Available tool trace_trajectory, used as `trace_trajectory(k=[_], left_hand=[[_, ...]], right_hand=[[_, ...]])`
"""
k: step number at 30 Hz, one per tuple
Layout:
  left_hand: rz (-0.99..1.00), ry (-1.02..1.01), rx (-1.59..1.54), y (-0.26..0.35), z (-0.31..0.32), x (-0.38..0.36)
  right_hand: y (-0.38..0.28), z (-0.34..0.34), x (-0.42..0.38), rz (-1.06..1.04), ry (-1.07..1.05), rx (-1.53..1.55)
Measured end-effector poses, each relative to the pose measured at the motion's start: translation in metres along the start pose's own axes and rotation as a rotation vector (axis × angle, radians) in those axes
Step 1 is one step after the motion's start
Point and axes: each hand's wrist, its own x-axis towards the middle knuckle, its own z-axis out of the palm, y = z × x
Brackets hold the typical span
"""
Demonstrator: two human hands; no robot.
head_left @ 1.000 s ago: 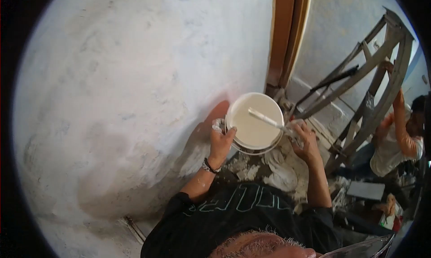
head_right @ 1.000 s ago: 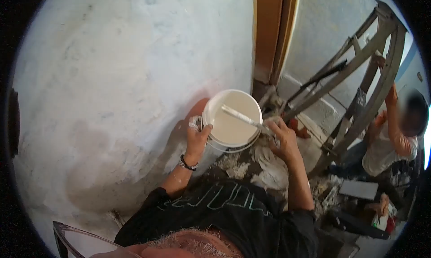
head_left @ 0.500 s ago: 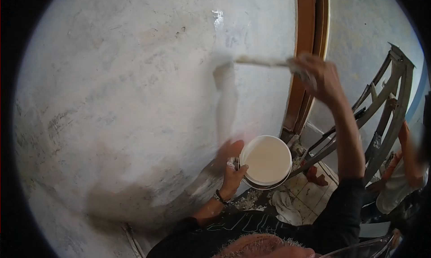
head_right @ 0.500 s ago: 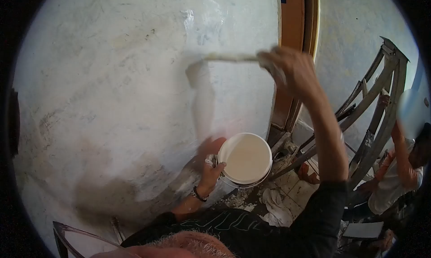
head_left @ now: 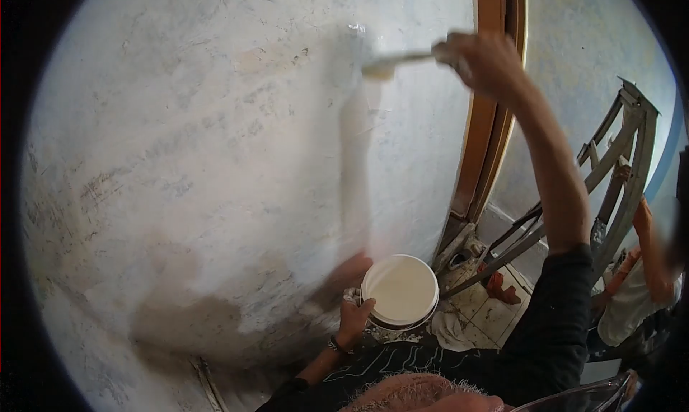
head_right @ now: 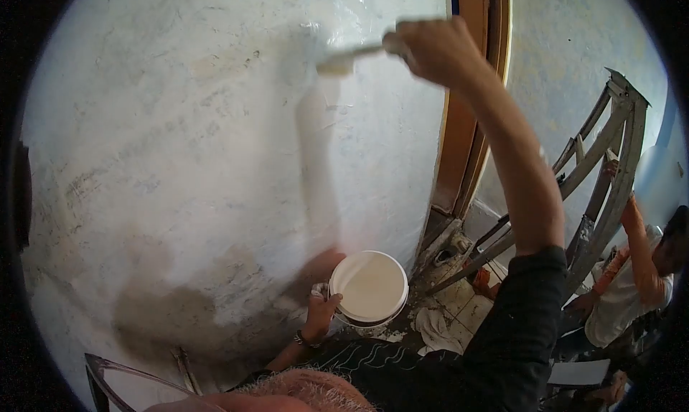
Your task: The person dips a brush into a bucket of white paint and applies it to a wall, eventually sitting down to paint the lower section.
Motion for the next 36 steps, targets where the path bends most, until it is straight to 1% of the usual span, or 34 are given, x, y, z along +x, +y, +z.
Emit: trace_trajectory(k=[2,3,4,6,9,10,11,12,13,14,16,17,18,20,22,24,25,26,28,29,30,32,35,36], left_hand=[[0.049,-0.002,-0.004,-0.009,-0.001,0.003],[0.062,-0.017,0.008,-0.009,-0.003,0.004],[0.077,-0.033,0.02,-0.009,-0.004,0.006],[0.036,-0.016,-0.006,-0.006,-0.006,0.002],[-0.005,-0.01,-0.014,-0.014,-0.008,0.002],[-0.011,-0.013,-0.009,-0.017,-0.01,0.002],[-0.036,-0.018,-0.015,-0.015,-0.011,0.002],[-0.063,-0.023,-0.023,-0.012,-0.012,0.002],[-0.086,-0.027,-0.031,-0.012,-0.014,-0.003],[-0.064,-0.026,-0.007,-0.015,-0.014,-0.004],[-0.012,-0.02,0.044,-0.02,-0.015,0.0],[-0.024,-0.033,0.047,-0.021,-0.015,-0.001],[-0.038,-0.046,0.048,-0.018,-0.014,-0.003],[-0.028,-0.063,0.035,-0.022,-0.015,-0.01],[0.013,-0.082,0.009,-0.026,-0.014,-0.011],[-0.042,-0.047,0.01,-0.018,-0.012,-0.015],[-0.07,-0.03,0.011,-0.013,-0.01,-0.018],[-0.053,-0.051,0.019,-0.017,-0.01,-0.018],[-0.015,-0.097,0.043,-0.018,-0.009,-0.008],[-0.019,-0.099,0.03,-0.018,-0.01,-0.008],[-0.024,-0.103,0.014,-0.016,-0.009,-0.01],[-0.033,-0.108,0.016,-0.016,-0.009,-0.009],[-0.048,-0.087,0.027,-0.023,-0.011,-0.012],[-0.051,-0.071,0.003,-0.024,-0.009,-0.014]], right_hand=[[0.01,-0.029,0.034,0.083,0.038,-0.011],[0.04,-0.018,0.048,-0.1,0.221,-0.04],[0.012,-0.064,0.059,0.177,-0.02,0.083],[0.008,-0.09,0.053,0.035,0.071,0.0],[0.011,-0.035,0.009,-0.026,0.015,0.184],[-0.005,-0.027,-0.004,-0.046,-0.219,0.093],[-0.012,-0.001,-0.024,-0.22,-0.135,0.037],[-0.033,0.0,-0.023,-0.108,-0.493,0.016],[-0.043,0.01,-0.026,-0.132,-0.44,-0.01],[-0.046,0.022,-0.028,-0.151,-0.387,-0.035],[-0.03,0.026,-0.007,-0.096,-0.249,-0.135],[-0.015,0.021,0.006,-0.091,-0.152,-0.174],[-0.008,0.005,0.016,0.007,-0.126,-0.109],[0.007,-0.008,0.016,-0.1,0.104,-0.02],[-0.011,-0.015,0.002,-0.128,-0.052,0.001],[-0.038,-0.007,-0.012,-0.19,-0.247,0.06],[-0.052,0.003,-0.012,-0.186,-0.334,0.059],[-0.063,0.008,-0.009,-0.181,-0.416,0.057],[-0.047,0.014,0.018,-0.16,-0.263,-0.075],[-0.03,0.013,0.028,-0.167,-0.053,-0.079],[-0.019,0.002,0.039,-0.145,-0.001,-0.112],[-0.002,-0.028,0.042,-0.059,0.084,-0.047],[0.012,-0.028,0.017,0.036,-0.046,0.014],[0.012,-0.017,0.001,-0.11,-0.047,0.004]])
